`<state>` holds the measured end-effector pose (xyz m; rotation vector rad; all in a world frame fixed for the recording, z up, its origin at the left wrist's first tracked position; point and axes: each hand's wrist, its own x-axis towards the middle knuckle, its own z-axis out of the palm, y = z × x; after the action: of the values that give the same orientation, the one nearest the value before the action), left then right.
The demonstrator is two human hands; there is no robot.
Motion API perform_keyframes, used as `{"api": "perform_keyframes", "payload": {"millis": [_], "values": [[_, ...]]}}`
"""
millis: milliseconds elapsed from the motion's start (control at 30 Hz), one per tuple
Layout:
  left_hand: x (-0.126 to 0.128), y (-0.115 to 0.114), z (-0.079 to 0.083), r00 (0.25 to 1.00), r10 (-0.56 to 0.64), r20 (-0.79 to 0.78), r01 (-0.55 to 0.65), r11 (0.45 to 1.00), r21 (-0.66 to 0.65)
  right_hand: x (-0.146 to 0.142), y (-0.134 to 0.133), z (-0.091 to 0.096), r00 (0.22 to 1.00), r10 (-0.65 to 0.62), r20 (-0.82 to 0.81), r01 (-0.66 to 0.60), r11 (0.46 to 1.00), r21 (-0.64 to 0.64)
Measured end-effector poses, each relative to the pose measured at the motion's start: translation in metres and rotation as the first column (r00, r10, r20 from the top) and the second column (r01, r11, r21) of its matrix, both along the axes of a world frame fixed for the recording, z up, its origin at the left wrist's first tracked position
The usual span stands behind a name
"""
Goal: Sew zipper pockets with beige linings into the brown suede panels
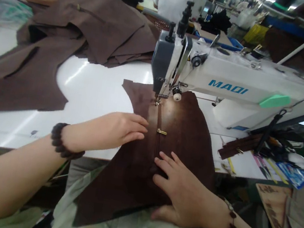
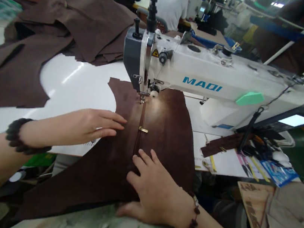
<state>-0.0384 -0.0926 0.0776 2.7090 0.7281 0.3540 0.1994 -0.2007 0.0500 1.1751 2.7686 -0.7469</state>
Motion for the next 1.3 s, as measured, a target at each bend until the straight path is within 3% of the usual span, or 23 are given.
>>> {"api": "perform_keyframes", "payload": {"millis": [100,200,300,400,467,600,700,967,1300], "values": [[0.01,-0.002,-0.025,0.991,-0.016,-0.135,0.01,0.999,-0.047,0.006,0.004,-0.001,0.996,-0.027,-0.088,0.026,1.0,-0.014],[0.016,-0.007,-0.044,0.983,0.039,-0.177,-0.042,0.999,-0.011,0.009,0.012,-0.001,0.985,-0.047,-0.169,0.049,0.999,0.007],[0.024,-0.007,-0.055,0.987,0.032,-0.159,-0.024,0.998,0.053,0.005,0.027,-0.007,0.956,-0.163,-0.244,0.182,0.982,0.055],[0.029,-0.005,-0.06,0.989,0.001,-0.148,0.015,0.994,0.107,-0.003,0.046,-0.02,0.897,-0.32,-0.305,0.367,0.924,0.111],[0.03,-0.005,-0.063,0.992,-0.003,-0.128,0.024,0.986,0.165,-0.008,0.058,-0.028,0.894,-0.357,-0.271,0.407,0.9,0.157],[0.029,-0.008,-0.068,0.998,-0.021,-0.059,0.034,0.976,0.216,-0.01,0.073,-0.034,0.94,-0.309,-0.144,0.34,0.886,0.317],[0.032,-0.01,-0.071,0.999,0.015,-0.036,-0.007,0.975,0.222,-0.003,0.077,-0.035,0.964,-0.224,-0.143,0.263,0.885,0.385],[0.039,-0.016,-0.076,0.996,0.073,-0.046,-0.058,0.958,0.282,0.005,0.075,-0.047,0.982,-0.13,-0.135,0.177,0.881,0.438],[0.043,-0.016,-0.08,0.996,0.046,-0.082,-0.024,0.968,0.25,0.014,0.081,-0.044,0.995,-0.064,-0.083,0.09,0.925,0.37]]}}
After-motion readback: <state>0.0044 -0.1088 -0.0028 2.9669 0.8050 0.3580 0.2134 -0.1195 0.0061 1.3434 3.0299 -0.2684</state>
